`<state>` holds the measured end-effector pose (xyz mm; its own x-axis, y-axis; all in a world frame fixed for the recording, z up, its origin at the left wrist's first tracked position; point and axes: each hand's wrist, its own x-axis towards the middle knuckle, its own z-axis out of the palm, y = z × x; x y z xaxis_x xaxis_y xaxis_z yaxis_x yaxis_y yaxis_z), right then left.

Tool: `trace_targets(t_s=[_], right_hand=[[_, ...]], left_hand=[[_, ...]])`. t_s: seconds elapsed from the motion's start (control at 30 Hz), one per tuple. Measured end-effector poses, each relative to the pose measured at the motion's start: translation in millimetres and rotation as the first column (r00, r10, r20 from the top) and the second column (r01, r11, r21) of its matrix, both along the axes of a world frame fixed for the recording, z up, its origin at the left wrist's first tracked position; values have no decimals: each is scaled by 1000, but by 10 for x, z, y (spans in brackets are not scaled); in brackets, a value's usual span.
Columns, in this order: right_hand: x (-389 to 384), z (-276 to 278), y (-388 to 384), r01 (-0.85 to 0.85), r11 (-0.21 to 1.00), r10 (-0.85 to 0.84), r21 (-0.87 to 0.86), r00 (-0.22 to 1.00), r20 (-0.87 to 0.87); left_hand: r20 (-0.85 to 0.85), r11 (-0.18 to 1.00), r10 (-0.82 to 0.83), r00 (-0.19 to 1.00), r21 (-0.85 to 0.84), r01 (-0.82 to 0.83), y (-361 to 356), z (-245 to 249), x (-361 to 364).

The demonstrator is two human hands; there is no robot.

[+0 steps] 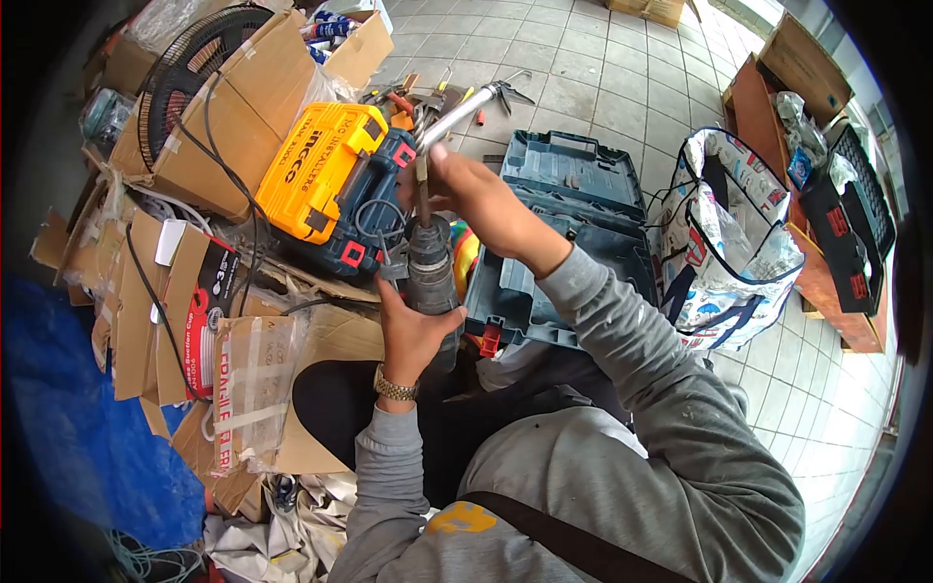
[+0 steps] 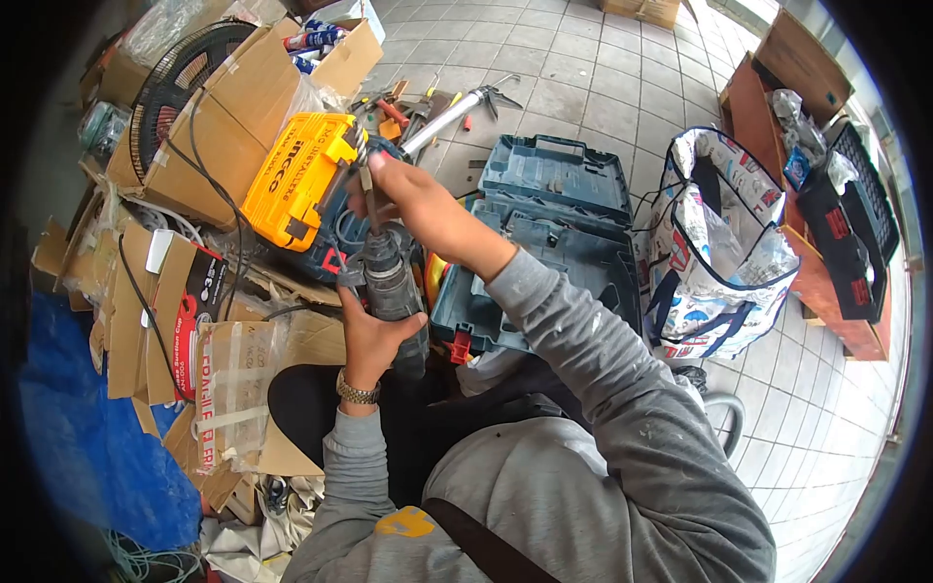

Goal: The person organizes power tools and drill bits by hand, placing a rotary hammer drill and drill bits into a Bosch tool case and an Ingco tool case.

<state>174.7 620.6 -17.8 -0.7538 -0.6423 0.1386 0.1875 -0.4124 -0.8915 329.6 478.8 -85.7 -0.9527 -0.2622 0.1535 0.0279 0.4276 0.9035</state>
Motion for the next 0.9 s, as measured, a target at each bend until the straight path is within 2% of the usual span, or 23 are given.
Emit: trace_targets(t_s=[0.07,0.13,0.17,0.2,0.23,0.3,0.4,0.47,0.67,0.73,0.8,0.87,0.9], right_hand=[[149,-278,59,99,989,-73,110,973,-220],[381,-367,102,82,987,-63,141,989,-132],[492,-393,81,351,910,-229,223,871,-435],[564,-421,55,608,766,-314,208,637,-704],[586,-472,7,609,768,-322,199,635,-702],[613,-604,-141,409,908,-350,94,861,-368],[649,-645,-361,424,905,-387,37,857,-341],[649,-627,-443,438,897,-386,57,840,-380],[599,-562,-531,379,923,-297,68,812,-502],[562,-510,-535,316,949,-261,12,804,-534],[548,-411,-601,350,936,-311,-32,783,-539],[590,-306,-720,368,927,-355,-68,805,-475],[621,-194,-758,367,926,-366,-91,810,-458]], left_hand=[[37,999,7,999,42,-8,-3,10,6],[17,997,4,1000,77,-5,11,58,-9],[-12,998,-2,1000,66,3,2,30,-15],[-10,998,-2,1000,59,3,18,56,-8],[-22,993,-20,1000,117,23,42,109,-13],[-14,975,-43,999,217,45,69,171,-21],[-80,987,-21,997,155,34,51,100,-34],[-56,992,3,998,125,4,-3,85,-16],[-73,971,70,995,235,-51,12,240,37],[-108,980,117,987,171,-97,34,276,44],[-120,972,145,982,204,-118,10,378,46],[-182,989,150,972,22,-148,-78,497,76],[-175,988,147,974,79,-135,-114,578,105]])
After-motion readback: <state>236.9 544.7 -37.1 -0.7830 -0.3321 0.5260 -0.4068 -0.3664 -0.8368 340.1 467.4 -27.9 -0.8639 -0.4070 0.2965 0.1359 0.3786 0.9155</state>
